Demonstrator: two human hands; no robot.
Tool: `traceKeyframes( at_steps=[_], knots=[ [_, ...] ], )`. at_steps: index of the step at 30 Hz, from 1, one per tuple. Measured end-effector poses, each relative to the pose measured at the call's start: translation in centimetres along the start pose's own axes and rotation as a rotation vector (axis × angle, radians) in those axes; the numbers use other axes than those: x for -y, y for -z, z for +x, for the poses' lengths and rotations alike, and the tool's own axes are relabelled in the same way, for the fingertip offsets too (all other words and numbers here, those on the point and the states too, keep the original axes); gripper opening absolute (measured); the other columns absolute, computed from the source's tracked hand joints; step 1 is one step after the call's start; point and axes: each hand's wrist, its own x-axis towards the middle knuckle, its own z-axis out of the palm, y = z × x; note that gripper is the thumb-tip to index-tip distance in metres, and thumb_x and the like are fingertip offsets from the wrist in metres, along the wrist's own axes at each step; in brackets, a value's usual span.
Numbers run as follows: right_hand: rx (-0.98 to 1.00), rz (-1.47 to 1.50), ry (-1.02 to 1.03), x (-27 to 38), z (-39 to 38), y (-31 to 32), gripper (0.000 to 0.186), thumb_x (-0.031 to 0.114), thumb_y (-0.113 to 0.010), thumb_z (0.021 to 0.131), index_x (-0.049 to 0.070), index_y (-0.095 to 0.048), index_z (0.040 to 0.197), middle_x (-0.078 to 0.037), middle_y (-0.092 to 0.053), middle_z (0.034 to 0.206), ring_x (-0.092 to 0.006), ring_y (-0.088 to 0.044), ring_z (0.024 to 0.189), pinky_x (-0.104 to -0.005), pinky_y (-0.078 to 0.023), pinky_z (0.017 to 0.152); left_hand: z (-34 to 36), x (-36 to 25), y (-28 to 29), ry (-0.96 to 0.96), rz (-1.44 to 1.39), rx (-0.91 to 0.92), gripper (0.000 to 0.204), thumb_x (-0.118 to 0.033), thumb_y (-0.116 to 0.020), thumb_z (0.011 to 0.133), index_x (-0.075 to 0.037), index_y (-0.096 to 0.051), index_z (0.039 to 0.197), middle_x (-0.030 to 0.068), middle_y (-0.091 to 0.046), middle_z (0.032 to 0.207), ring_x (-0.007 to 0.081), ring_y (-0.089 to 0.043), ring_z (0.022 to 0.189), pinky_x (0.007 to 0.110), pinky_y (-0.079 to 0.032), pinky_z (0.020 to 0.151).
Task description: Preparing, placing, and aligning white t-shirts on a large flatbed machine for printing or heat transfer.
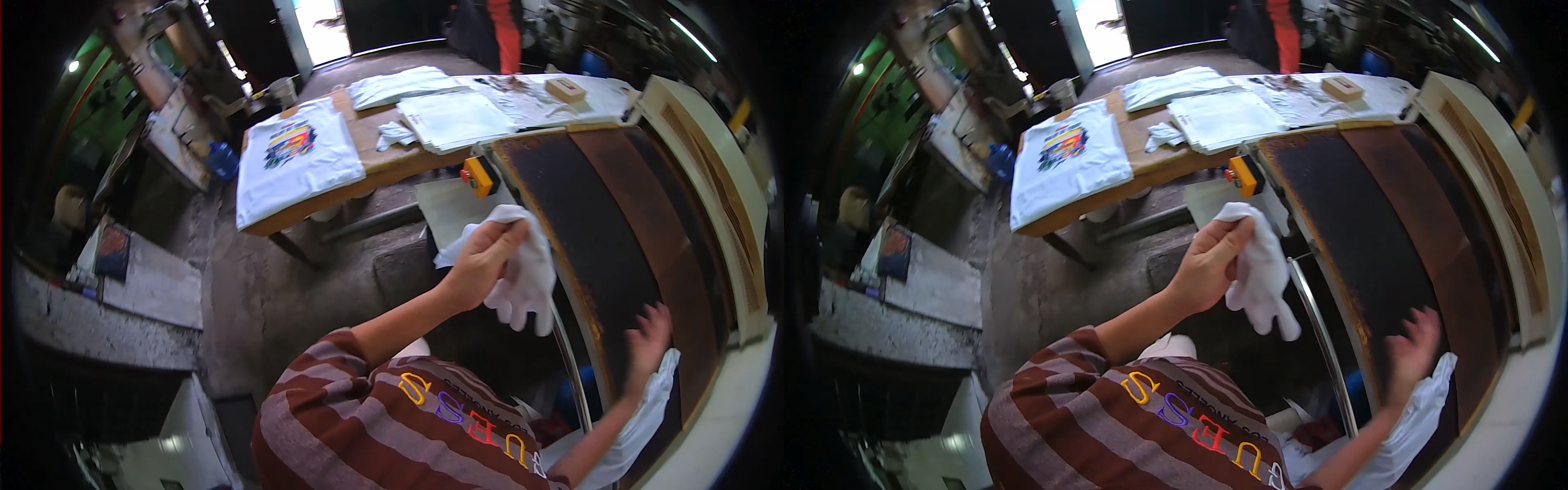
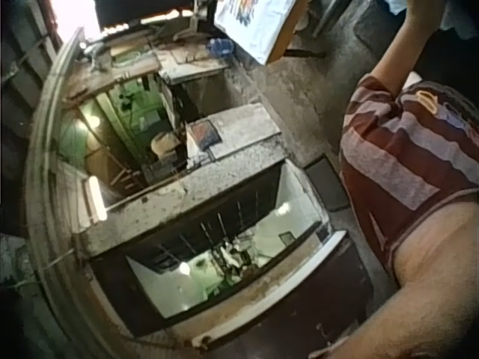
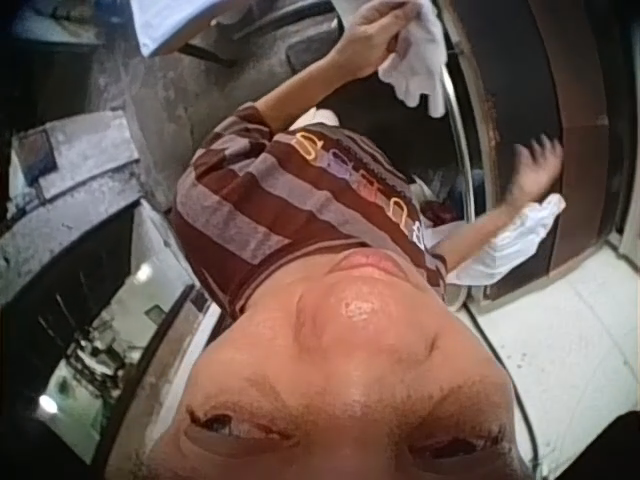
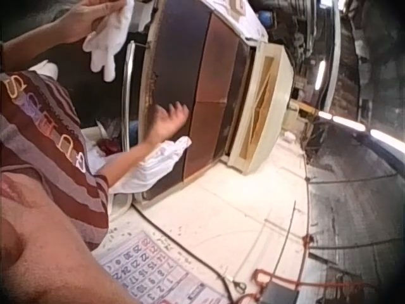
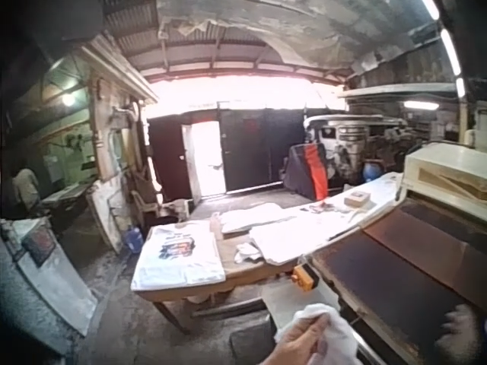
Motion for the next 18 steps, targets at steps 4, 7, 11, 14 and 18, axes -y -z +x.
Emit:
traceKeyframes(
  at_steps=[4,7,11,14,18],
  knots=[
    [0.607,0.340,-0.140,1.3,-2.6,-13.0,0.088,0.012,-0.077,0.051,0.001,-0.032,0.126,-0.013,-0.036,0.128,-0.0243,-0.035,0.118,-0.0339,-0.029,0.096,2.0,-1.1,-2.5,-0.168,0.112,0.088,0.019,-0.018,-0.047,0.089,-0.005,-0.051,0.103,-0.0012,-0.055,0.087,0.0057,-0.053,0.077,0.020,-0.044,0.064],
    [0.619,0.204,0.017,2.4,-1.1,-15.5,0.041,0.006,-0.060,0.071,-0.003,-0.046,0.108,-0.011,-0.052,0.105,-0.0191,-0.049,0.097,-0.0299,-0.038,0.085,3.7,-3.8,-1.8,-0.409,0.530,0.063,0.019,-0.018,-0.051,0.086,-0.003,-0.055,0.098,-0.0013,-0.056,0.079,0.0061,-0.054,0.072,0.020,-0.044,0.062],
    [0.605,0.751,-0.166,4.4,4.6,-13.1,0.010,0.009,-0.049,0.084,0.000,-0.052,0.086,-0.008,-0.058,0.083,-0.0150,-0.055,0.077,-0.0258,-0.043,0.072,9.8,-7.9,-0.5,-0.388,0.432,0.040,0.016,-0.015,-0.051,0.086,-0.002,-0.059,0.090,0.0026,-0.059,0.078,0.0065,-0.054,0.065,0.021,-0.046,0.061],
    [0.421,0.425,0.067,5.6,7.2,-11.6,0.037,0.018,-0.065,0.073,0.003,-0.048,0.103,-0.009,-0.050,0.110,-0.0194,-0.049,0.100,-0.0332,-0.039,0.083,14.6,-7.0,-2.7,-0.433,0.266,0.207,0.016,-0.015,-0.052,0.086,-0.001,-0.059,0.090,0.0039,-0.060,0.080,0.0067,-0.056,0.068,0.021,-0.047,0.063],
    [0.279,0.135,0.127,8.2,8.8,-15.2,0.077,0.018,-0.074,0.062,0.006,-0.033,0.125,-0.011,-0.043,0.121,-0.0204,-0.045,0.107,-0.0350,-0.038,0.085,19.0,-4.9,-5.4,-0.590,0.582,0.502,0.016,-0.012,-0.054,0.084,0.001,-0.060,0.091,-0.0008,-0.057,0.073,0.0038,-0.050,0.068,0.018,-0.041,0.060]
  ],
)
